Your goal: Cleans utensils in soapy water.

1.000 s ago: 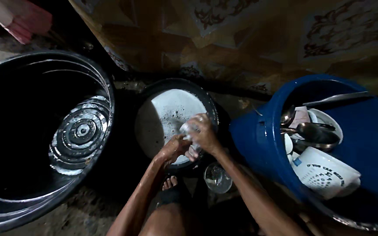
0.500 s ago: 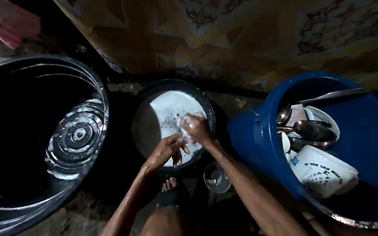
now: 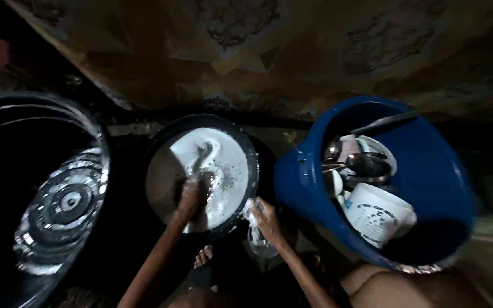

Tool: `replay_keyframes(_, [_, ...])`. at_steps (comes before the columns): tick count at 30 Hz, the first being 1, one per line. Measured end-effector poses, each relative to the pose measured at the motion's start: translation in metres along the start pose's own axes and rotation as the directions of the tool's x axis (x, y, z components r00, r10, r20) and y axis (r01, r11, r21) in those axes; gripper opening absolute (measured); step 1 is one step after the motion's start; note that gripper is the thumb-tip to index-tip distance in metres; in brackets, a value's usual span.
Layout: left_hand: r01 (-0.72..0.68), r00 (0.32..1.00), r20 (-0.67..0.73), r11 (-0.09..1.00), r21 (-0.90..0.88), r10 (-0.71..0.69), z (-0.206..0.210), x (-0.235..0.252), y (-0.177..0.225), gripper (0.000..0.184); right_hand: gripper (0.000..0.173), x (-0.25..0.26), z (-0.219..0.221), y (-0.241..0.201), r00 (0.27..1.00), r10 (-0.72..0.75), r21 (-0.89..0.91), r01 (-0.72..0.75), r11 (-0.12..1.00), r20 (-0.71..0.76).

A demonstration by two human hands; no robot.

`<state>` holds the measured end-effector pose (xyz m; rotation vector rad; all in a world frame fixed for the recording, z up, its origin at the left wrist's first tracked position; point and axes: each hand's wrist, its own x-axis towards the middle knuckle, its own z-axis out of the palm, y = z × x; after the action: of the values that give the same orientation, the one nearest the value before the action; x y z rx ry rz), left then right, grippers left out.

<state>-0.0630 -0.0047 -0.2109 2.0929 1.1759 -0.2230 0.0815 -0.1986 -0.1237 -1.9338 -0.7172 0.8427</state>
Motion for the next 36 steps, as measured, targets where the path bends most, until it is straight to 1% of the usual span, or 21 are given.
replay_keyframes(3, [0.049,0.998,-0.039,0.999,-0.006,-0.049,-0.052,-0.006,0.017,0.035,0.027,-0.018,-0.01,0.01,0.999,0.026,0.066,-0.024,0.998,-0.026])
replay_keyframes(6, [-0.091,0.969,-0.235,0.994,-0.068,0.073,-0.1,-0.027,0.046,0.032,0.029,-0.026,-0.011,0.022,0.996,0.088,0.089,-0.091,0.992,0.035])
replay_keyframes(8, [-0.266,0.888,-0.4,0.963,-0.042,0.227,-0.124,-0.049,0.091,0.038,0.03,-0.031,-0.008,0.024,0.985,0.136,0.103,-0.147,0.984,0.109])
replay_keyframes(10, [-0.431,0.776,-0.49,0.901,0.048,0.397,-0.138,-0.067,0.148,0.039,0.032,-0.035,-0.002,0.028,0.97,0.172,0.084,-0.189,0.978,0.174])
replay_keyframes(12, [-0.524,0.725,-0.436,0.838,0.153,0.533,-0.14,-0.083,0.214,0.035,0.035,-0.037,-0.003,0.024,0.954,0.182,0.016,-0.192,0.981,0.238])
replay_keyframes(13, [-0.544,0.736,-0.351,0.814,0.202,0.579,-0.135,-0.086,0.245,0.033,0.036,-0.037,-0.004,0.021,0.951,0.174,-0.013,-0.177,0.984,0.254])
replay_keyframes(15, [-0.573,0.79,-0.086,0.781,0.246,0.607,-0.119,-0.084,0.298,0.032,0.035,-0.038,-0.005,0.016,0.963,0.135,-0.025,-0.133,0.991,0.234])
replay_keyframes(16, [-0.605,0.783,0.02,0.753,0.258,0.622,-0.109,-0.081,0.316,0.03,0.034,-0.04,-0.006,0.013,0.97,0.123,-0.022,-0.121,0.992,0.209])
replay_keyframes(17, [-0.639,0.764,0.097,0.725,0.259,0.638,-0.1,-0.078,0.329,0.029,0.033,-0.041,-0.007,0.01,0.976,0.117,-0.026,-0.114,0.993,0.185])
replay_keyframes(19, [-0.725,0.677,0.086,0.643,0.247,0.731,-0.091,-0.072,0.339,0.026,0.03,-0.039,-0.008,0.007,0.982,0.123,-0.032,-0.12,0.992,0.146])
replay_keyframes(20, [-0.764,0.62,0.013,0.6,0.237,0.784,-0.092,-0.07,0.337,0.024,0.03,-0.038,-0.007,0.01,0.984,0.125,-0.023,-0.123,0.992,0.13])
replay_keyframes(21, [-0.776,0.597,-0.049,0.592,0.216,0.801,-0.099,-0.07,0.333,0.022,0.03,-0.037,-0.006,0.015,0.985,0.128,0.006,-0.13,0.991,0.117])
replay_keyframes(23, [-0.754,0.589,-0.209,0.624,0.206,0.781,-0.122,-0.064,0.307,0.016,0.032,-0.036,-0.005,0.021,0.974,0.184,0.136,-0.202,0.97,0.132])
replay_keyframes(24, [-0.708,0.631,-0.259,0.679,0.194,0.731,-0.134,-0.059,0.284,0.016,0.031,-0.036,-0.003,0.021,0.961,0.238,0.247,-0.268,0.931,0.144])
replay_keyframes(26, [-0.531,0.789,-0.263,0.832,0.163,0.555,-0.147,-0.048,0.219,0.02,0.036,-0.036,-0.003,0.021,0.928,0.327,0.438,-0.374,0.818,0.181])
replay_keyframes(28, [-0.213,0.963,-0.127,0.961,0.179,0.237,-0.135,-0.028,0.142,0.028,0.041,-0.034,-0.008,0.016,0.893,0.397,0.464,-0.45,0.763,0.212])
replay_keyframes(29, [-0.065,0.997,-0.032,0.971,0.229,0.074,-0.12,-0.015,0.104,0.034,0.043,-0.032,-0.01,0.014,0.882,0.417,0.463,-0.471,0.751,0.221])
replay_keyframes(31, [0.085,0.98,0.144,0.945,0.317,-0.137,-0.081,-0.004,0.042,0.048,0.043,-0.027,-0.01,0.013,0.88,0.426,0.474,-0.472,0.743,0.208])
replay_keyframes(32, [0.124,0.955,0.217,0.938,0.325,-0.201,-0.063,-0.007,0.024,0.055,0.042,-0.026,-0.01,0.012,0.877,0.434,0.48,-0.476,0.737,0.204])
replay_keyframes(34, [0.155,0.915,0.327,0.953,0.261,-0.239,-0.037,-0.024,0.017,0.056,0.041,-0.022,-0.012,0.009,0.87,0.458,0.474,-0.485,0.735,0.18])
replay_keyframes(36, [0.11,0.872,0.435,0.955,0.274,-0.225,-0.015,-0.034,0.027,0.054,0.041,-0.021,-0.013,0.006,0.878,0.456,0.454,-0.47,0.757,0.148])
